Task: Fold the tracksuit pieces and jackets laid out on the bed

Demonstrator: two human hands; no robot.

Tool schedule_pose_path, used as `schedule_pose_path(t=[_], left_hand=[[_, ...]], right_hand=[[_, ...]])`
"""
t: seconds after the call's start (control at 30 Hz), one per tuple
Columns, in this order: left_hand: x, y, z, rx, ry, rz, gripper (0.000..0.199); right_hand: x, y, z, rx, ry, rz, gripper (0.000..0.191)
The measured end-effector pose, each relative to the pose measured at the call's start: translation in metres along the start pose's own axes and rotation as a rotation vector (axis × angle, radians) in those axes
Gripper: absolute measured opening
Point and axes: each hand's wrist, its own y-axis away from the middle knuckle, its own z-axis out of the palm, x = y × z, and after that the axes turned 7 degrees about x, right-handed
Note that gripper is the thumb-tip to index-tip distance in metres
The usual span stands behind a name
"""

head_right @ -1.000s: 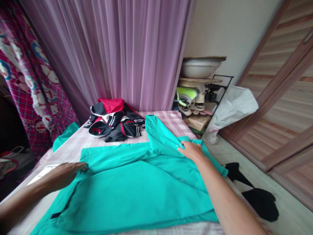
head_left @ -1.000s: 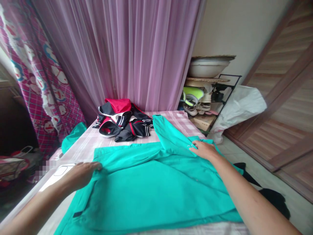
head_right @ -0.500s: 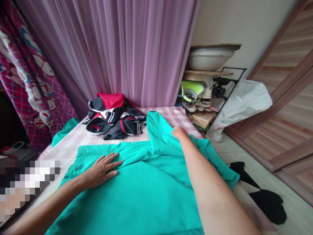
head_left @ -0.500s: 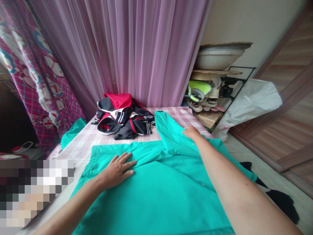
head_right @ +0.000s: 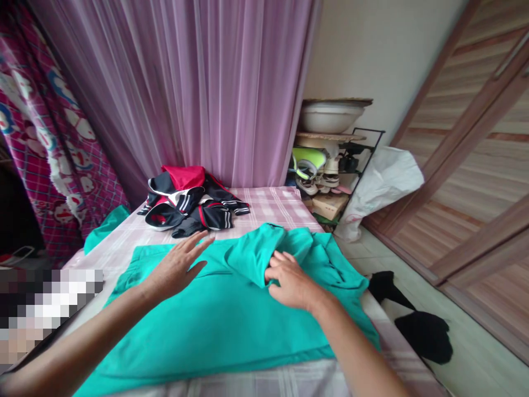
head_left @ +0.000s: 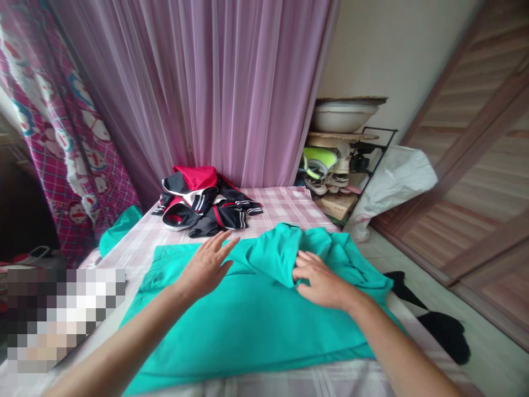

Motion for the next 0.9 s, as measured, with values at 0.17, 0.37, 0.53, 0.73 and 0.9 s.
schedule_pose_path(t=[0.17, 0.37, 0.53, 0.73, 0.9], left_hand=[[0.068, -0.040, 0.005, -0.108, -0.064, 0.358, 0.071], [0.112, -0.073, 0.031, -0.225, -0.032, 0.608, 0.036], [0.119, -0.081, 0.044, -0.278, -0.046, 0.657, 0.023], [0.119, -0.069, 0.015, -0.331, -0.054, 0.685, 0.025], [0.121, -0.039, -0.023, -0.458, -0.163, 0.565, 0.020]], right_hand=[[-0.015, 0.037, 0.024, -0.051, 0.027, 0.070, 0.022], [-0.016, 0.053, 0.021, -0.040, 0.014, 0.085, 0.022], [0.000, 0.065, 0.027, -0.024, -0.098, 0.106, 0.031], [0.019, 0.069, 0.035, 0.019, -0.097, 0.186, 0.040], [0.017, 0.064, 0.026, 0.036, 0.096, 0.192, 0.037]])
